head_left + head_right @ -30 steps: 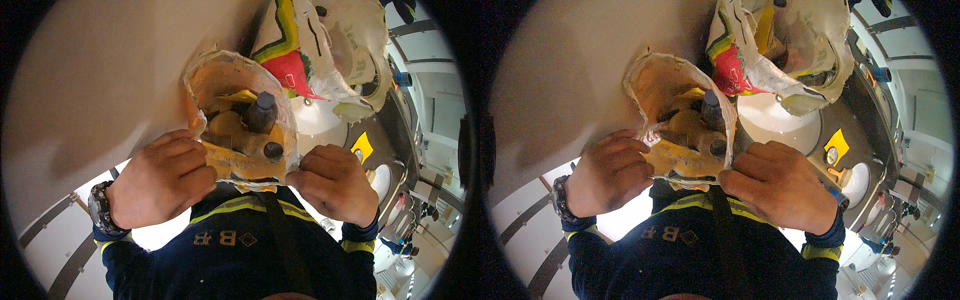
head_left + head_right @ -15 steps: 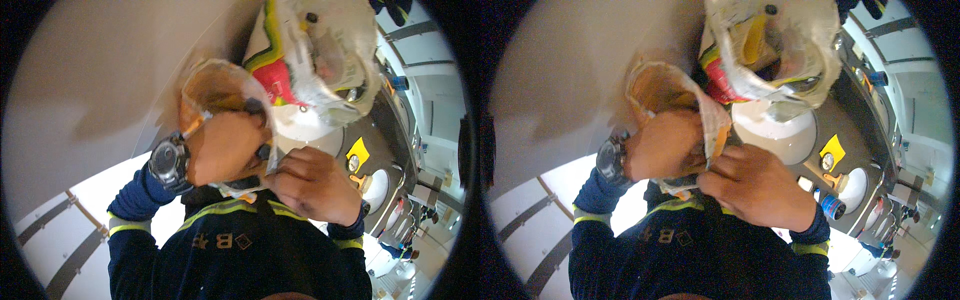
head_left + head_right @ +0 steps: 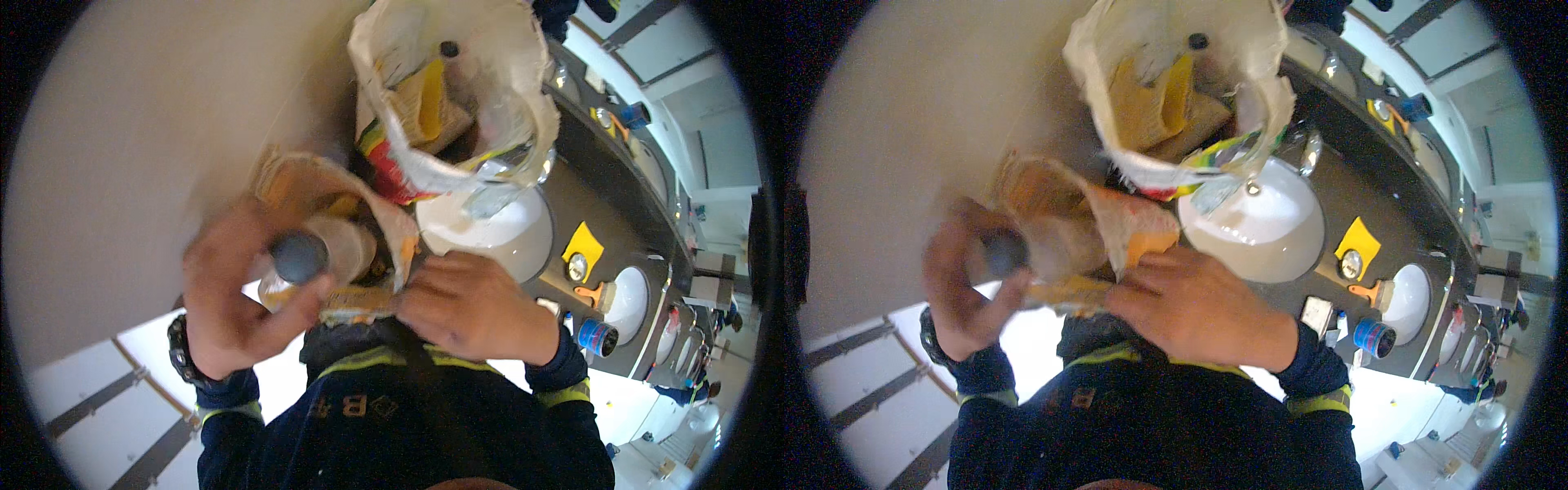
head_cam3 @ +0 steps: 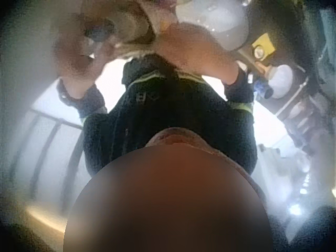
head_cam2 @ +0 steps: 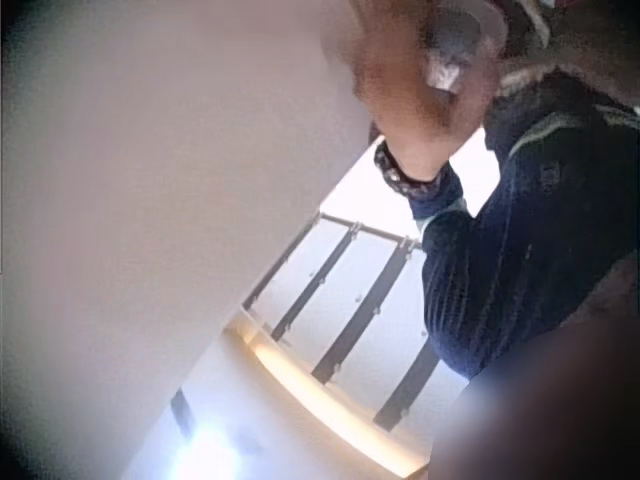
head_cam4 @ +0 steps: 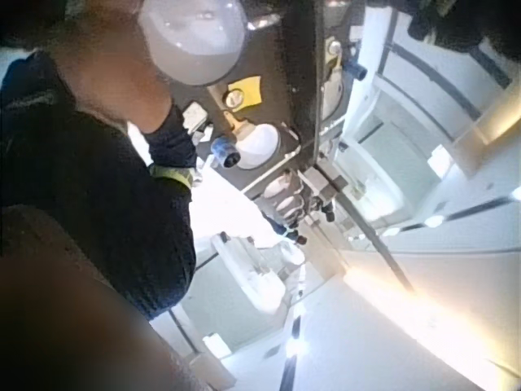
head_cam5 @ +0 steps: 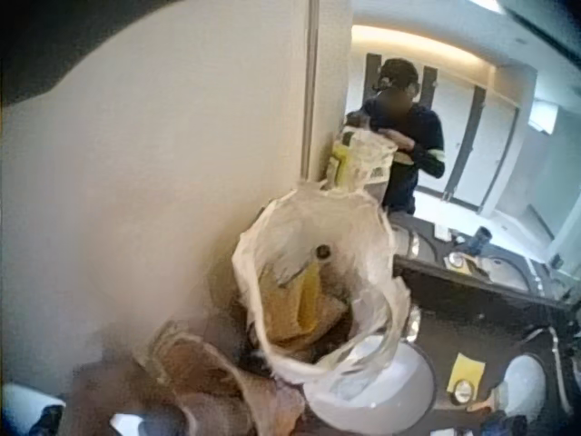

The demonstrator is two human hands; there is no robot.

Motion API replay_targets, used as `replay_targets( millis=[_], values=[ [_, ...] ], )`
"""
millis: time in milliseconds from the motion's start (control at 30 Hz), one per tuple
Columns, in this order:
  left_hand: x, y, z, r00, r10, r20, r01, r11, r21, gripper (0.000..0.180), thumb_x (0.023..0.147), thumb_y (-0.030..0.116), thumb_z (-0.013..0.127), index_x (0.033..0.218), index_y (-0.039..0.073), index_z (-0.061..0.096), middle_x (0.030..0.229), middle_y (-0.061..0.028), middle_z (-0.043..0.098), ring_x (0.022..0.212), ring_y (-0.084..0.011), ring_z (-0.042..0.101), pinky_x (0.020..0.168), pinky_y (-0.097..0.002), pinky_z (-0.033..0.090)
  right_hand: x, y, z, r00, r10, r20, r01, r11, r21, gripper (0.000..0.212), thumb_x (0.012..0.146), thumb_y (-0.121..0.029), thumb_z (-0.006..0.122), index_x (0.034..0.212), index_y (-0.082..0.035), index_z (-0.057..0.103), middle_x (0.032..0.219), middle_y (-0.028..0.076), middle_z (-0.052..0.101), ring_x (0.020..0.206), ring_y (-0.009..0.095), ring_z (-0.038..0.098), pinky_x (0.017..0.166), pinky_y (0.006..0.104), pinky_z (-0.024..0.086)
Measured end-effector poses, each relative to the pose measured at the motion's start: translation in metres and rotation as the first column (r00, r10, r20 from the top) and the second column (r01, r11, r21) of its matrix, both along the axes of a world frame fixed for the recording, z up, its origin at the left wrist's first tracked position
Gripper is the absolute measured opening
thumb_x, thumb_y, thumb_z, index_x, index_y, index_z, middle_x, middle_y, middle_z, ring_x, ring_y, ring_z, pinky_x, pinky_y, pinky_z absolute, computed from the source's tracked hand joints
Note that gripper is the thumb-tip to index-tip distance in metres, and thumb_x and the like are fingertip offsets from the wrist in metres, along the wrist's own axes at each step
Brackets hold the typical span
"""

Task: The person applies masking tape along the edge of a bathroom countertop, then uses a putty knife to spread a sealant or adhesive along the taped line. The person smooths the material and removes excess with the tool, working along the countertop edge near the sinks.

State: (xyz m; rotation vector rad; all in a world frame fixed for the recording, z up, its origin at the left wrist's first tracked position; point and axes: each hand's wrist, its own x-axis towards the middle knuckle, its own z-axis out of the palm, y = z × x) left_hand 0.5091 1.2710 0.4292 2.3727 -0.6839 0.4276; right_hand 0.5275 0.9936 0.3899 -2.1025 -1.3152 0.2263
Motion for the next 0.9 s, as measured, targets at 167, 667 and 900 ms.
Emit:
replay_targets(
  millis=[167,667,900],
  values=[
    [0.0,-0.015,0.024,0.957,0.288,-0.041,-0.268,0.821,-0.503,0.033,0.089,0.029,0.071,0.1,-0.001,0.062,0.084,-0.0033,0.058,0.074,-0.0122,0.052,0.068,-0.0262,0.041,0.007,0.003,-0.001,0.998,-0.057,-0.04,0.063,0.986,0.157,0.024,0.086,-0.016,0.074,0.108,-0.008,0.068,0.089,0.01,0.067,0.081,0.03,0.064,0.071,0.0404,0.051],
    [0.004,-0.023,0.047,0.933,0.31,0.183,-0.168,0.823,-0.542,0.053,0.09,0.052,0.068,0.102,0.0,0.063,0.083,-0.0064,0.061,0.074,-0.0143,0.055,0.068,-0.0284,0.042,-0.024,-0.015,0.0,0.909,-0.362,-0.206,0.41,0.866,0.287,0.048,0.083,-0.028,0.08,0.124,-0.007,0.064,0.112,0.014,0.068,0.1,0.031,0.068,0.087,0.0385,0.054],
    [-0.007,-0.078,0.028,0.95,-0.173,0.259,0.287,0.809,-0.513,0.07,0.081,0.066,0.068,0.102,-0.001,0.061,0.088,-0.0154,0.063,0.079,-0.0251,0.061,0.07,-0.0387,0.049,-0.039,-0.03,0.024,0.924,-0.276,-0.263,0.369,0.824,0.431,0.088,0.067,-0.04,0.089,0.139,-0.004,0.053,0.128,0.02,0.063,0.114,0.036,0.065,0.095,0.0436,0.052]
  ],
)
